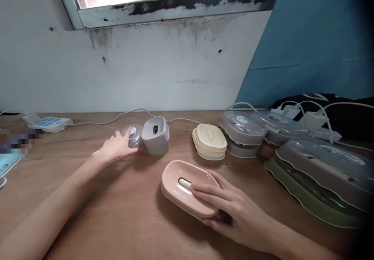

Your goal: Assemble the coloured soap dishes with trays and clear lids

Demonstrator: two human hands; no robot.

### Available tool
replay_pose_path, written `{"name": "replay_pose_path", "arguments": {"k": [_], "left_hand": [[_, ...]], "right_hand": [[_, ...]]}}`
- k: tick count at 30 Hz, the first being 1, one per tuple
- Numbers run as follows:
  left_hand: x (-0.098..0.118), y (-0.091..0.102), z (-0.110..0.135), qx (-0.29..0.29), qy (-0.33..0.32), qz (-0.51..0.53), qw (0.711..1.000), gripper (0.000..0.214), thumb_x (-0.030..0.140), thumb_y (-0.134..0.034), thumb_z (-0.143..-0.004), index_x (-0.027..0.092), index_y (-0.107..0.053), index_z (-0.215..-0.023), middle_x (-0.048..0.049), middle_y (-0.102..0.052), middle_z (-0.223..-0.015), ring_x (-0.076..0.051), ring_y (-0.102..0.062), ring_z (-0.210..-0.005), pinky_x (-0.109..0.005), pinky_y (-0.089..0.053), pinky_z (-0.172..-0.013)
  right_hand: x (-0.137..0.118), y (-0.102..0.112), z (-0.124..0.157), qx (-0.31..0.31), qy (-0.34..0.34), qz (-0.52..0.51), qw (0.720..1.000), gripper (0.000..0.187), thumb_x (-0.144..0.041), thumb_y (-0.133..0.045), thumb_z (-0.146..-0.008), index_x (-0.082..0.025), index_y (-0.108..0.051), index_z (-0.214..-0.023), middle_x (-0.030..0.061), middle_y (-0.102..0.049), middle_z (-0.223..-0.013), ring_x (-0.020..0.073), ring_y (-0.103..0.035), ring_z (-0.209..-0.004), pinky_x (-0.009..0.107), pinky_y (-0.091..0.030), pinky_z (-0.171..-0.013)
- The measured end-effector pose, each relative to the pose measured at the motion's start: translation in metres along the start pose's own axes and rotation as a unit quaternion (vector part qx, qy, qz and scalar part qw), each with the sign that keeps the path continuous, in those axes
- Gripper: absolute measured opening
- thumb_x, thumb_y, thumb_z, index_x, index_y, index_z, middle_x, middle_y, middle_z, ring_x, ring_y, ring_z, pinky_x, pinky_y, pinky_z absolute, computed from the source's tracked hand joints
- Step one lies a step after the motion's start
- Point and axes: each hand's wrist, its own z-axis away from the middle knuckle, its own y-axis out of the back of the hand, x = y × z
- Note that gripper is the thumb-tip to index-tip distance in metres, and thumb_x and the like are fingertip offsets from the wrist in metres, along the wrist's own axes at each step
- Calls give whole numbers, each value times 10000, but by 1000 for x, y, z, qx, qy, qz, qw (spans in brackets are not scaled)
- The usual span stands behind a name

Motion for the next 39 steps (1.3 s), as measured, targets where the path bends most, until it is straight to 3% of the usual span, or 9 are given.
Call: {"name": "replay_pose_path", "arguments": {"k": [5,8,11,14,18,22,26,29,39], "left_hand": [[8,17,14,113,-48,46,991,996,638,-499,-726,162,9,-1439,-233,-179,-1448,-411,-266,-1290,-489,-368,-927],[31,19,35,169,-233,148,946,849,559,-484,-800,151,-92,-1432,-145,-270,-1447,-294,-296,-1306,-408,-331,-1013],[55,10,55,32,-493,141,858,787,479,-544,-807,175,-158,-1421,-90,-256,-1468,-235,-223,-1346,-365,-203,-1098],[67,3,63,-50,-575,101,810,892,400,-628,-743,179,-103,-1429,-104,-199,-1484,-259,-148,-1363,-424,-127,-1109],[63,11,63,-46,-549,130,824,923,225,-657,-609,210,-189,-1405,-118,-299,-1407,-296,-281,-1282,-399,-294,-1034],[44,33,48,-36,-479,187,857,796,264,-608,-667,272,-247,-1377,-75,-395,-1285,-241,-467,-1115,-324,-412,-925],[38,47,18,130,-192,177,957,635,584,-419,-807,316,-294,-1370,-80,-352,-1317,-293,-473,-1123,-404,-398,-922],[52,46,2,134,-38,98,985,661,692,-232,-813,301,-420,-1312,-120,-407,-1278,-337,-490,-1112,-424,-421,-869],[69,41,-5,69,-75,-21,995,733,684,-183,-807,181,-642,-1077,-198,-517,-1132,-395,-474,-1061,-468,-391,-815]], "right_hand": [[-5,-1,-2,17,-24,12,1000,341,-322,-562,-825,-216,-562,-1149,67,-619,-1168,275,-468,-1141,440,-446,-911],[-7,-2,-2,46,-37,17,998,327,-360,-575,-824,-207,-563,-1113,65,-630,-1138,277,-473,-1098,433,-452,-883],[-5,-2,-1,88,14,8,996,356,-391,-566,-829,-185,-538,-1118,80,-638,-1099,289,-432,-1133,463,-416,-916],[2,0,0,114,84,-27,990,403,-399,-543,-844,-164,-491,-1168,104,-613,-1110,294,-365,-1202,483,-373,-962],[8,-1,3,109,112,-75,985,435,-379,-498,-874,-207,-398,-1261,101,-514,-1226,288,-260,-1290,497,-311,-1021],[5,-7,6,133,18,-81,988,768,-378,-574,-821,-235,-103,-1409,141,-76,-1469,309,-99,-1358,508,-304,-1026],[-1,-6,5,-8,-21,-58,998,868,-300,-665,-730,-257,-135,-1416,111,21,-1493,329,-22,-1367,534,-284,-1027],[-2,-3,3,-63,-9,-58,996,773,-245,-612,-763,-281,-190,-1409,79,-31,-1505,303,-38,-1372,519,-257,-1048],[-2,-1,1,-73,-14,-71,995,703,-197,-554,-797,-253,-216,-1411,68,-101,-1506,260,-52,-1375,458,-241,-1076]]}}
